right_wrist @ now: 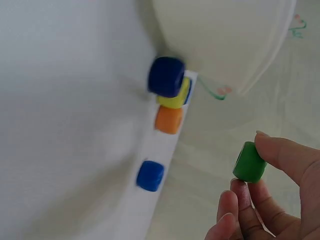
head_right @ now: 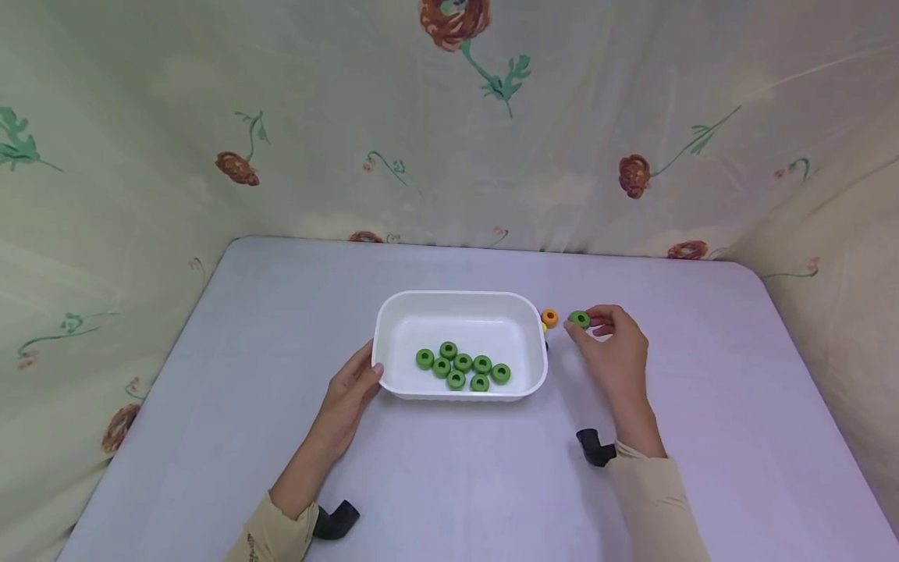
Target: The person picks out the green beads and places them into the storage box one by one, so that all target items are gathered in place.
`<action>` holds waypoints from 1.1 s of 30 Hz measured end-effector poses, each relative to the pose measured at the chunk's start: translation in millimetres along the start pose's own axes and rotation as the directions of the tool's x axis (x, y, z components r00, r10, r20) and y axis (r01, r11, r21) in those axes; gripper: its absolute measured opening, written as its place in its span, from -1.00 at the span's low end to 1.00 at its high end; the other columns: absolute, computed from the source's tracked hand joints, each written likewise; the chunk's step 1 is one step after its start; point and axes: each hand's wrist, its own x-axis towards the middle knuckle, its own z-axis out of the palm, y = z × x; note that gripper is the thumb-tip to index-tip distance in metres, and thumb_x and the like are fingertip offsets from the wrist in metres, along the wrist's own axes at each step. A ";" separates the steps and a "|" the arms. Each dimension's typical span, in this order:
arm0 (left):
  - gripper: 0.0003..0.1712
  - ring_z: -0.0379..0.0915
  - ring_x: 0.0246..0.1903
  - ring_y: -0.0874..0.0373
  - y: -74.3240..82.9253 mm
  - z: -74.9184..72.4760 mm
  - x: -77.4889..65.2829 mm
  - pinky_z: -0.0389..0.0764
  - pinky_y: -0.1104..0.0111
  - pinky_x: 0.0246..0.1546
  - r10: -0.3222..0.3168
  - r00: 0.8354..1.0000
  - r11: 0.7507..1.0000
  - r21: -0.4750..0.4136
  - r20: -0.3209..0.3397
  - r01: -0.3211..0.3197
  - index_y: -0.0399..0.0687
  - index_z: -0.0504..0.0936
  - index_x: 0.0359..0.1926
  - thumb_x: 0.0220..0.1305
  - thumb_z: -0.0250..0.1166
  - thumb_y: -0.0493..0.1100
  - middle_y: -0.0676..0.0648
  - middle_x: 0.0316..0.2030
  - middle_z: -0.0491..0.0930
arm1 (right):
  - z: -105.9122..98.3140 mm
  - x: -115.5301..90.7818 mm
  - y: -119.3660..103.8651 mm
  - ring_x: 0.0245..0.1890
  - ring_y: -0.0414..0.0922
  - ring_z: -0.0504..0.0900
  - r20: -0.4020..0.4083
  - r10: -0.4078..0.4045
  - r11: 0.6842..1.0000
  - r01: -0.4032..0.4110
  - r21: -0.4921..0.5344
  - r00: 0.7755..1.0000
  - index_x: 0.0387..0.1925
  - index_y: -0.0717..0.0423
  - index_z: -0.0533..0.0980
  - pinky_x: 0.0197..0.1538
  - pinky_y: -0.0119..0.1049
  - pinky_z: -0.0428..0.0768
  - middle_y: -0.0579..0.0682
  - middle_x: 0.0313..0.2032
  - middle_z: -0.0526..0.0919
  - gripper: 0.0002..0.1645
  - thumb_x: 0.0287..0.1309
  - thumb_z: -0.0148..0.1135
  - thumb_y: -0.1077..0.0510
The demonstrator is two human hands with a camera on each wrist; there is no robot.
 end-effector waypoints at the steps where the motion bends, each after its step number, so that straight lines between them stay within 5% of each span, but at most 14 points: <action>1: -0.33 0.04 0.57 0.09 -0.1 0.0 0.2 0.26 0.27 0.52 0.000 1.000 1.000 -0.001 0.001 0.000 0.08 0.22 0.53 0.48 0.18 -0.07 -0.02 0.56 0.13 | -0.6 -1.4 -4.8 -0.02 -0.03 0.52 -0.002 -0.009 1.000 0.009 0.010 1.000 0.11 0.18 0.53 -0.17 -0.37 0.41 0.19 0.00 0.64 -0.43 0.21 0.38 -0.09; 9: -0.33 0.06 0.56 0.11 0.6 -0.1 0.6 0.26 0.28 0.53 -0.004 1.000 1.000 -0.009 -0.012 0.004 0.11 0.23 0.52 0.46 0.20 -0.07 0.00 0.56 0.15 | 4.6 -11.8 -36.7 -0.03 0.05 0.54 0.031 -0.139 0.990 0.139 0.007 0.990 0.05 0.22 0.54 -0.08 -0.30 0.38 0.21 -0.07 0.65 -0.52 0.21 0.40 0.03; 18: -0.32 0.05 0.56 0.10 -1.2 -0.5 1.6 0.27 0.28 0.52 -0.005 1.000 1.000 -0.010 -0.014 0.004 0.10 0.23 0.52 0.46 0.19 -0.08 -0.01 0.56 0.14 | 26.5 -20.8 -45.2 -0.11 0.09 0.59 0.082 -0.281 0.959 0.284 -0.026 0.956 -0.03 0.26 0.57 -0.16 -0.29 0.42 0.20 -0.15 0.68 -0.60 0.16 0.43 0.13; 33: -0.33 0.06 0.56 0.13 -0.4 -1.1 0.0 0.27 0.30 0.51 -0.001 1.000 1.000 -0.019 0.006 0.001 0.14 0.23 0.52 0.46 0.20 -0.07 0.02 0.56 0.14 | 54.2 -27.6 -53.4 -0.10 0.09 0.60 0.207 -0.321 0.942 0.335 -0.035 0.924 -0.02 0.25 0.56 -0.02 -0.09 0.60 0.18 -0.12 0.67 -0.58 0.13 0.46 0.16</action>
